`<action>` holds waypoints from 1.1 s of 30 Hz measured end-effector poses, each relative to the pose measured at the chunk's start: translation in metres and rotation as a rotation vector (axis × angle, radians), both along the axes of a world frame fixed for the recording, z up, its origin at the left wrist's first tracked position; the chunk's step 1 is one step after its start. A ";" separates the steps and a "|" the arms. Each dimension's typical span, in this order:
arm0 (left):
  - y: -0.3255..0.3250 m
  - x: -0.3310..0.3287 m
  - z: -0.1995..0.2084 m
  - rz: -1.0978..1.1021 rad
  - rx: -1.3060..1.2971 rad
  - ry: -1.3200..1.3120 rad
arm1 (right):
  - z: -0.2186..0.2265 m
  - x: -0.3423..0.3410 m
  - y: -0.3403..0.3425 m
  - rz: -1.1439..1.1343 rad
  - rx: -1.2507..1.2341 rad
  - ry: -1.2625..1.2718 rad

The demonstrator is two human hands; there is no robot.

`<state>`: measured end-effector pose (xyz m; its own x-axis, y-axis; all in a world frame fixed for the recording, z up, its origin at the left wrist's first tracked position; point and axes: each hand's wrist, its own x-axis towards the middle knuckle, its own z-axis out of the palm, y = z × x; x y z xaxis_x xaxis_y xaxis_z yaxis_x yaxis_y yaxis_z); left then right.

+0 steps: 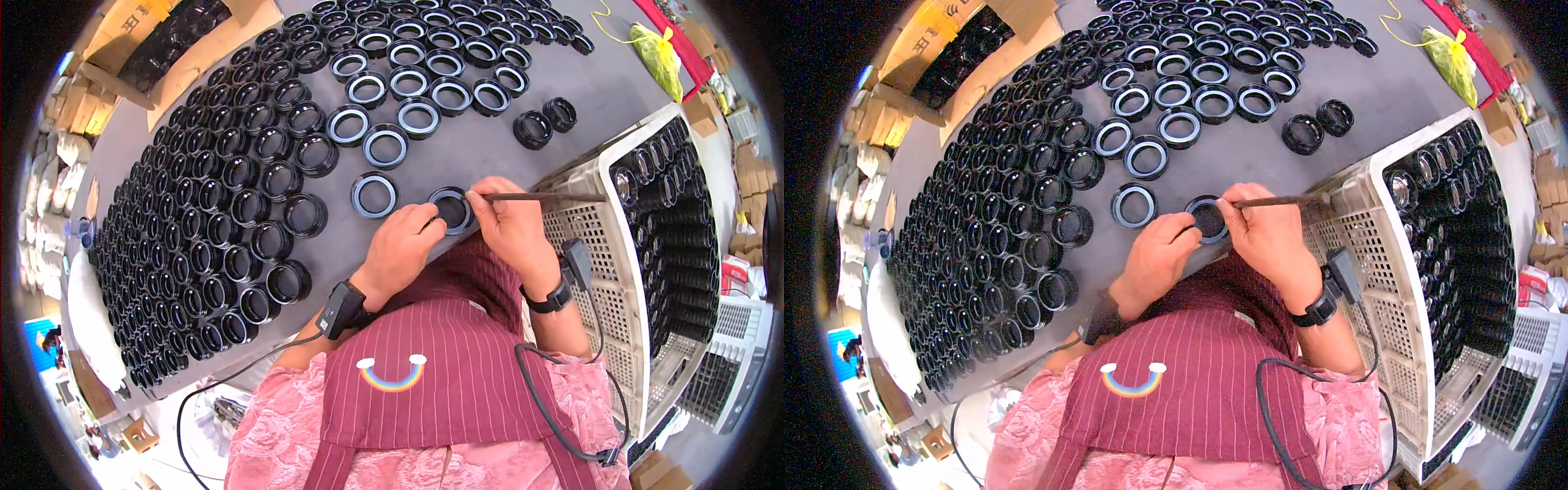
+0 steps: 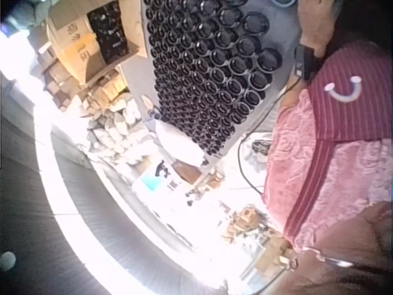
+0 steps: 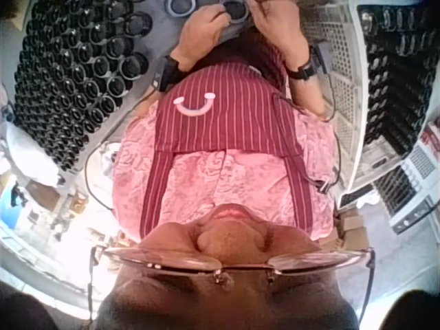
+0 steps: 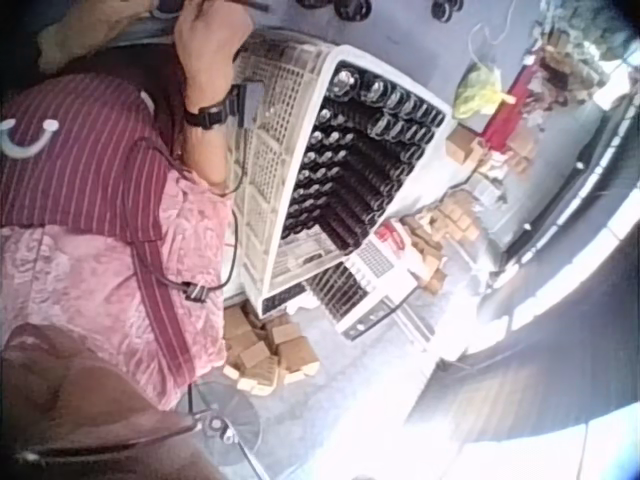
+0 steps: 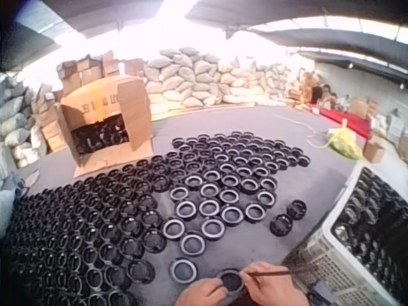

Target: The recorder is using a small tool to trim or adjust black circular plastic components on a workbench in a manufacturing environment.

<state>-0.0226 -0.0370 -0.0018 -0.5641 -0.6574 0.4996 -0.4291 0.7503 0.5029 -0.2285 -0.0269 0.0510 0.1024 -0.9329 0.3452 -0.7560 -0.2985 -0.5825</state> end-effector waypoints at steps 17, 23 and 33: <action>-0.009 -0.042 0.016 0.054 0.486 0.266 | -0.029 -0.027 0.061 -0.098 -0.149 -0.781; -0.056 -0.086 0.005 0.105 1.330 0.534 | -0.028 -0.030 0.082 -0.316 0.110 -0.451; -0.021 -0.075 0.009 0.227 0.954 0.533 | -0.055 -0.054 0.109 -0.270 0.074 -0.185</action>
